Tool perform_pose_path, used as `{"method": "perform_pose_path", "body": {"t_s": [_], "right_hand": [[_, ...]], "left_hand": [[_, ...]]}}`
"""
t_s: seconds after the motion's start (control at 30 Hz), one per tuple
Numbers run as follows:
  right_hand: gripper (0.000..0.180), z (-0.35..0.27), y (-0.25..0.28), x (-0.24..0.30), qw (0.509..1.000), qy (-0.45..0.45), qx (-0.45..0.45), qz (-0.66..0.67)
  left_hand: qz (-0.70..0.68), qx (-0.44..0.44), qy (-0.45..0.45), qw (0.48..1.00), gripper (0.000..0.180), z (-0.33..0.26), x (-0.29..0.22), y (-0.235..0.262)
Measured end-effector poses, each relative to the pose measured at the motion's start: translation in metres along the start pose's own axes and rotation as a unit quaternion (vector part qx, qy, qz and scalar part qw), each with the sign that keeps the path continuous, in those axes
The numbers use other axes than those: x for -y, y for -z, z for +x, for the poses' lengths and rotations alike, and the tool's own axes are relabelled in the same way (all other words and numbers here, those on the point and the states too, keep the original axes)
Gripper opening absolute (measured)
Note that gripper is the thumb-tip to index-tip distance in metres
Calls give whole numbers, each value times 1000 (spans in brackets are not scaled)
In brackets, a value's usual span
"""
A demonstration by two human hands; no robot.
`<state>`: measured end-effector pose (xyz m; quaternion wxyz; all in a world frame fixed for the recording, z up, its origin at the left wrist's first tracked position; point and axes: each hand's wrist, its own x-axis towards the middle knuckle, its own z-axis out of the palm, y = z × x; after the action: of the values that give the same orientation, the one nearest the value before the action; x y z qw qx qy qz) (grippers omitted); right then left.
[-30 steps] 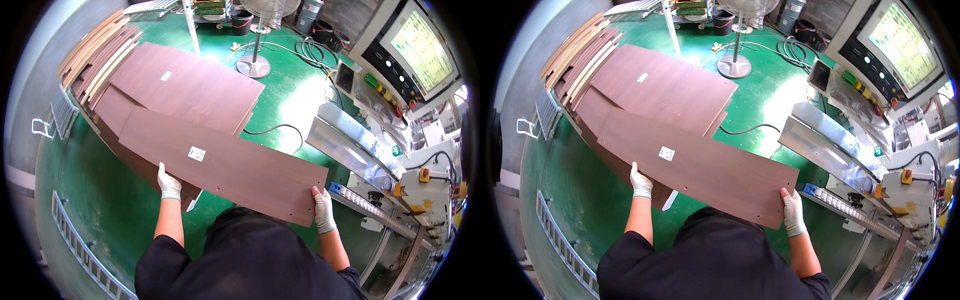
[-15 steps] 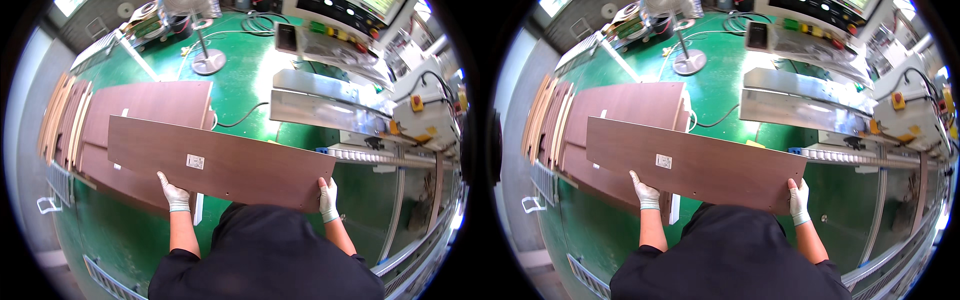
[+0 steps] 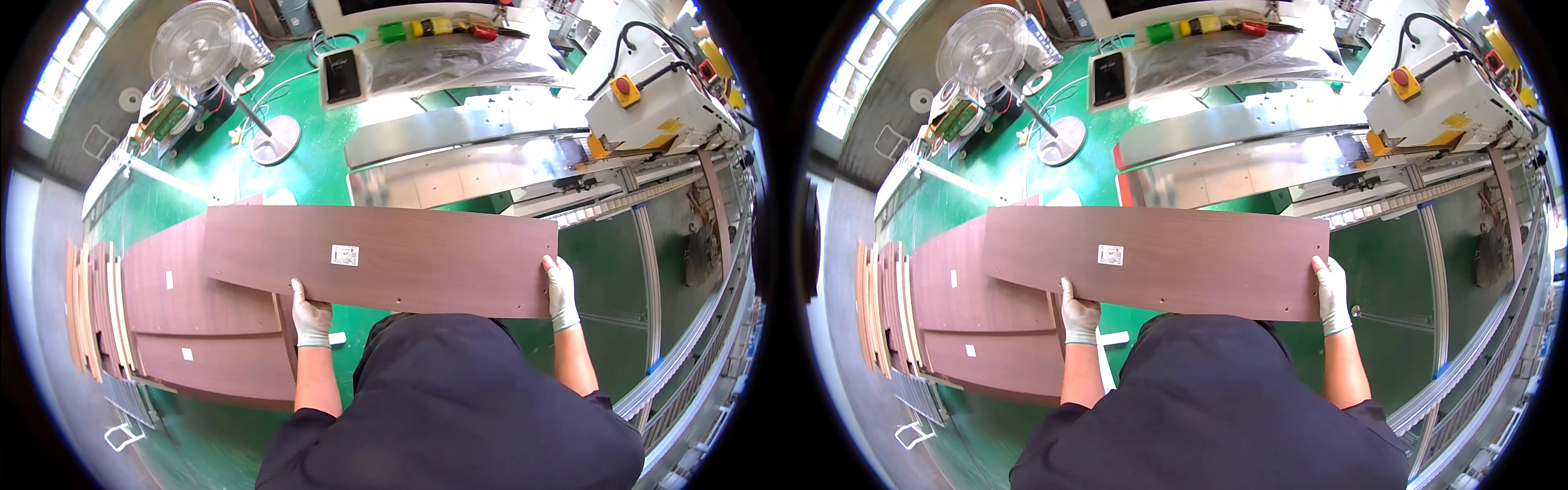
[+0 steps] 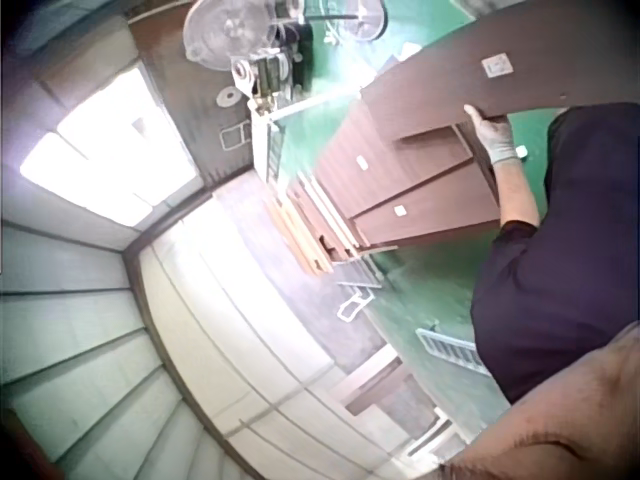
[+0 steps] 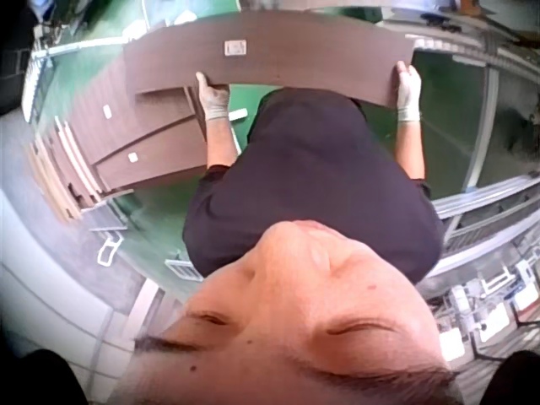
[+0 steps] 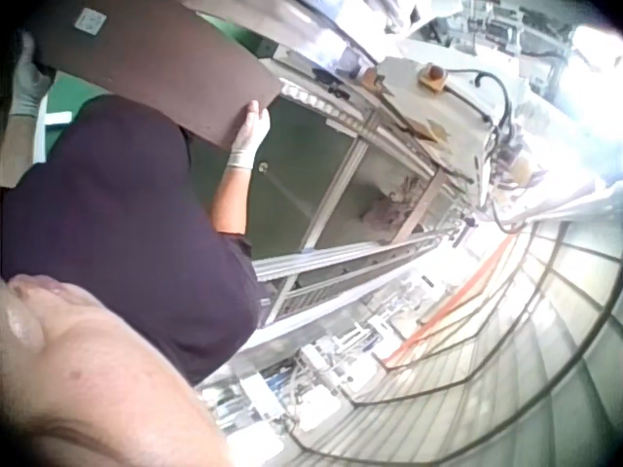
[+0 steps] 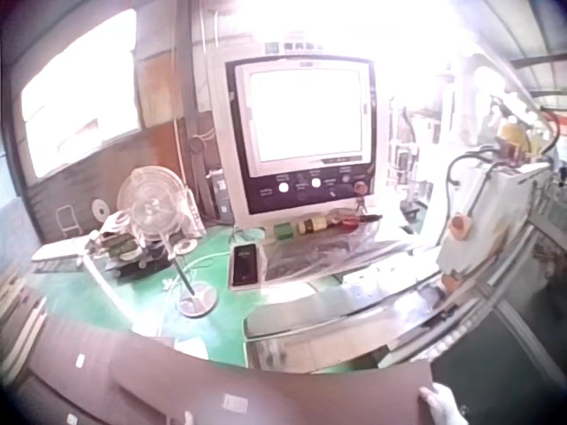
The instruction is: The person picks up wood panels from a stack and feeds them into a processing machine one at a time, using their hands to align each panel with the machine's guide rail and pushing it through.
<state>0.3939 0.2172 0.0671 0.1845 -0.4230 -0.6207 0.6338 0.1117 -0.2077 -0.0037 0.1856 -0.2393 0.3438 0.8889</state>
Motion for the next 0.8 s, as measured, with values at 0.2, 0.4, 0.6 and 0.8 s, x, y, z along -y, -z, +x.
{"method": "perform_pose_path", "body": {"t_s": [0.2,0.4,0.6,0.8], "right_hand": [[34,68,48,1,1000,12,-1,6],[40,96,60,20,977,100,-83,-167],[46,162,59,36,877,267,-145,-371],[56,198,55,14,877,236,-114,-403]], "left_hand": [[-8,33,6,999,48,18,47,-17],[-22,-6,-4,1000,49,0,85,-39],[-50,-22,15,998,49,-9,109,-74],[-27,-53,46,997,49,-15,123,-106]]}}
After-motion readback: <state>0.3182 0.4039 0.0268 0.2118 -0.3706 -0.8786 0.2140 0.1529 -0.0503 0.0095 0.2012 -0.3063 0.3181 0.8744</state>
